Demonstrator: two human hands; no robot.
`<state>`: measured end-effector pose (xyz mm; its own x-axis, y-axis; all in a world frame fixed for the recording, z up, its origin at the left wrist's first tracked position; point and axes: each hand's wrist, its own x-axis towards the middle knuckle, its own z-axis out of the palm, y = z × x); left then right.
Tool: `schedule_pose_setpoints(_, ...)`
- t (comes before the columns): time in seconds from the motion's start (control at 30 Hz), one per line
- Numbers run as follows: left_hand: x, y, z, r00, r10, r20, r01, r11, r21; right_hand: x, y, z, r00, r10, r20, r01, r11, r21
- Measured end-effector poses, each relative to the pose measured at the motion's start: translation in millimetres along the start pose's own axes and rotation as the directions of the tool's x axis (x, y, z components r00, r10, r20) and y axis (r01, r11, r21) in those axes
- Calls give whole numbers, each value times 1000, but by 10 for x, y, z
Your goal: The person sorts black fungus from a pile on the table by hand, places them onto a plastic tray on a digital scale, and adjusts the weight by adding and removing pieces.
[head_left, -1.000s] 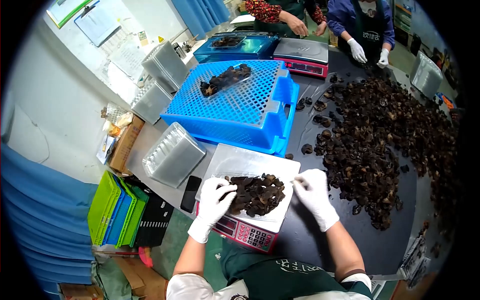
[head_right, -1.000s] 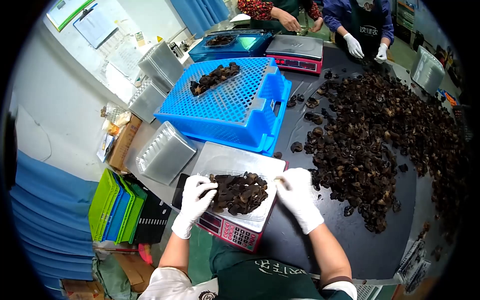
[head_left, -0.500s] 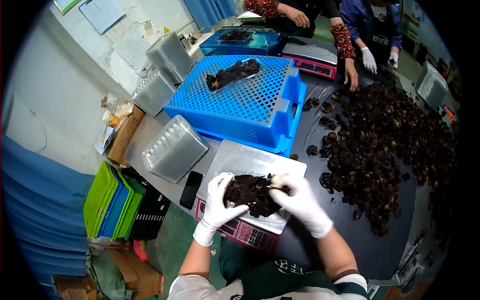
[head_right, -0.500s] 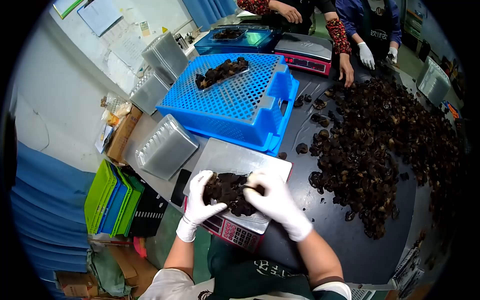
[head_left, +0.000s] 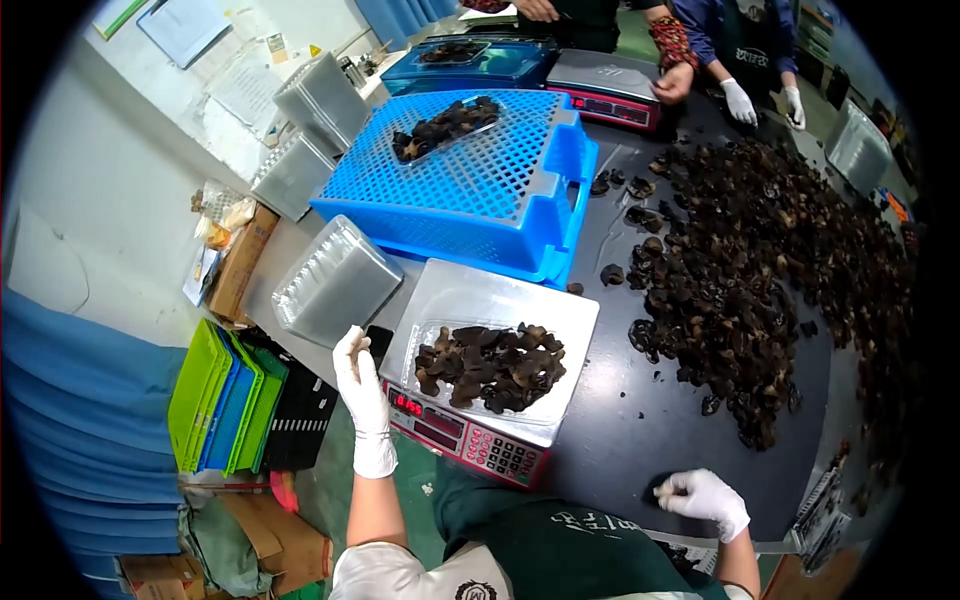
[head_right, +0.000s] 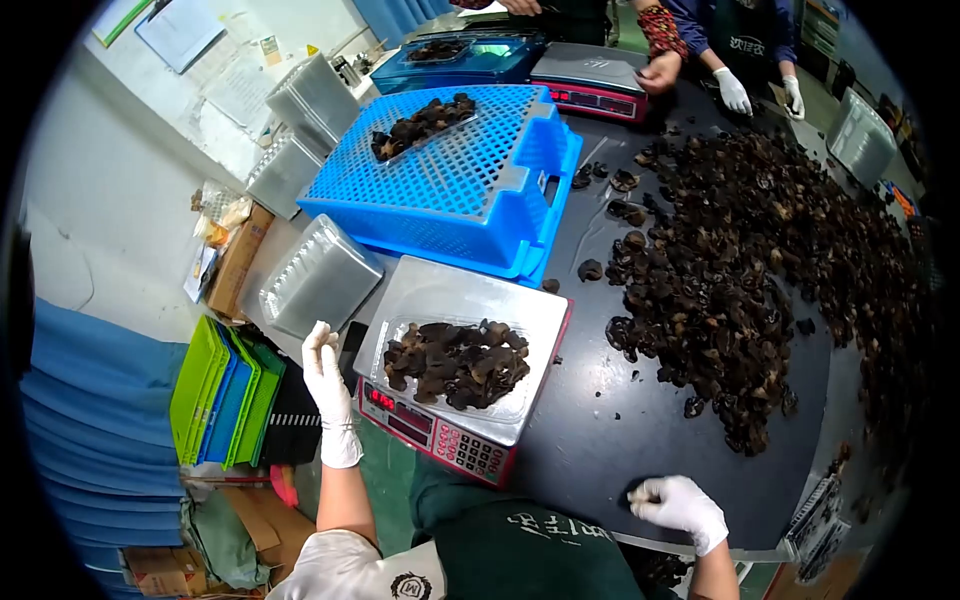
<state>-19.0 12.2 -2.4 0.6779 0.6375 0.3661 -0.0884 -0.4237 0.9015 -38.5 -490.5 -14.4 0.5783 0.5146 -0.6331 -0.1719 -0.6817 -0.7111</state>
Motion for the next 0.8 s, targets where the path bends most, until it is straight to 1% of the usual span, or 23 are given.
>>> schedule_pose_setpoints(0.03,-24,31,24,1000,0,8,0,1000,-3,58,-62,19,993,-57,-107,54,998,-28)
schedule_pose_setpoints(0.07,-49,81,57,997,60,54,-64,996,63,137,-134,32,970,-113,-217,102,993,-62)
schedule_pose_setpoints(0.1,-78,137,125,987,118,112,-131,985,115,211,-169,60,948,-145,-283,132,989,-65)
schedule_pose_setpoints(0.13,-105,188,154,984,115,137,-131,984,119,279,-170,82,918,-162,-362,147,987,-69)
schedule_pose_setpoints(0.2,-126,171,197,967,165,193,-202,961,189,455,-64,51,840,-227,-493,110,961,-254)
schedule_pose_setpoints(0.27,-168,175,231,961,163,225,-213,952,221,667,90,-5,678,-227,-700,58,965,-256)
schedule_pose_setpoints(0.3,-210,174,256,957,169,235,-217,957,192,752,93,-77,616,-203,-761,34,972,-232)
schedule_pose_setpoints(0.33,-251,186,278,955,177,240,-220,961,170,852,76,-151,553,-184,-812,19,978,-209)
schedule_pose_setpoints(0.37,-340,246,339,954,136,267,-167,981,99,987,55,-204,471,-219,-855,70,975,-212)
schedule_pose_setpoints(0.4,-437,321,420,934,151,323,-194,975,107,1142,24,-250,386,-254,-887,124,967,-223)
schedule_pose_setpoints(0.47,-633,580,636,828,306,470,-402,908,115,1490,-57,-303,331,-402,-854,237,911,-337)
schedule_pose_setpoints(0.5,-725,690,746,790,337,512,-421,906,53,1664,-112,-301,302,-473,-828,164,881,-444)
schedule_pose_setpoints(0.53,-806,798,853,751,368,548,-435,900,-7,1779,-205,-296,281,-543,-791,87,835,-543)
schedule_pose_setpoints(0.6,-918,934,1002,697,375,611,-421,904,-75,1897,-352,-250,513,-416,-750,-87,845,-528)
schedule_pose_setpoints(0.63,-960,962,1049,678,361,640,-391,915,-101,1956,-361,-260,556,-398,-730,-132,825,-550)
schedule_pose_setpoints(0.67,-996,982,1086,661,347,665,-361,924,-124,2035,-275,-248,553,-403,-729,-125,825,-552)
schedule_pose_setpoints(0.73,-1108,942,1110,661,269,701,-235,961,-146,2101,-119,-217,468,-429,-773,135,899,-418)
schedule_pose_setpoints(0.77,-1174,803,1100,646,230,727,-172,973,-155,2063,-78,-190,283,-452,-846,337,873,-354)
schedule_pose_setpoints(0.8,-1239,780,1108,631,177,755,-81,983,-164,2007,-39,-206,219,-430,-876,443,844,-303)
